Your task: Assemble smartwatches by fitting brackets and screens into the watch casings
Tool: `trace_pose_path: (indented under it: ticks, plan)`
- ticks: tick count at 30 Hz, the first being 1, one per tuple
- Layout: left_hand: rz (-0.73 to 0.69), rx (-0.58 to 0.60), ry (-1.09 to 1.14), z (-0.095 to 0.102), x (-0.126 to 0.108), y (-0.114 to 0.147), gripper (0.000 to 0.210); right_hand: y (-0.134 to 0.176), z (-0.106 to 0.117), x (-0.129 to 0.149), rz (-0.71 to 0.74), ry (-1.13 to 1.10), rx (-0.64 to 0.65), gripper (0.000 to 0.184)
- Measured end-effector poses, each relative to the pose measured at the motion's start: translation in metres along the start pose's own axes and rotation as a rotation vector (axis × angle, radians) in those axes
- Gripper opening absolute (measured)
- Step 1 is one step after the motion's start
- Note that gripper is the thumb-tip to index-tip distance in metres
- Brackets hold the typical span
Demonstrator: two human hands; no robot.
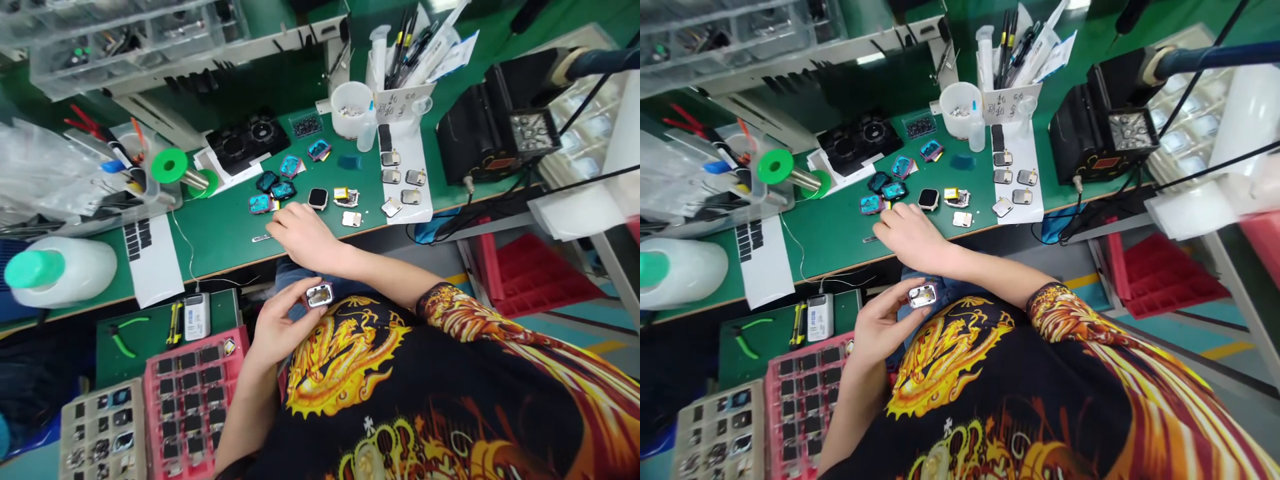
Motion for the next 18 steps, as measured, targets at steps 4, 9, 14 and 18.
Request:
trace_pose_path:
  ticks: [4,9,14,18]
  plan:
    - [0.028,-0.021,0.022,0.002,-0.001,0.0,0.044,0.029,0.023,-0.015,0.001,-0.093,-0.146,0.034]
    - [0.04,-0.024,0.068,0.005,0.004,-0.001,0.047,0.085,0.068,-0.056,-0.259,-0.031,-0.178,0.036]
    - [0.038,0.004,0.13,-0.003,0.009,-0.009,0.049,0.111,0.083,-0.091,-0.418,0.096,-0.227,0.049]
    - [0.042,0.018,0.144,-0.01,0.009,-0.014,0.051,0.112,0.076,-0.098,-0.417,0.145,-0.235,0.054]
Point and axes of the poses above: each hand's wrist, its own y-axis away from the middle knuckle, its own z-axis out of the back of the hand, x = y × z, the point moved 2 cm from there along -y, towards the middle knuckle, and after that the axes turned 14 degrees about -z, right-handed, at the moved point
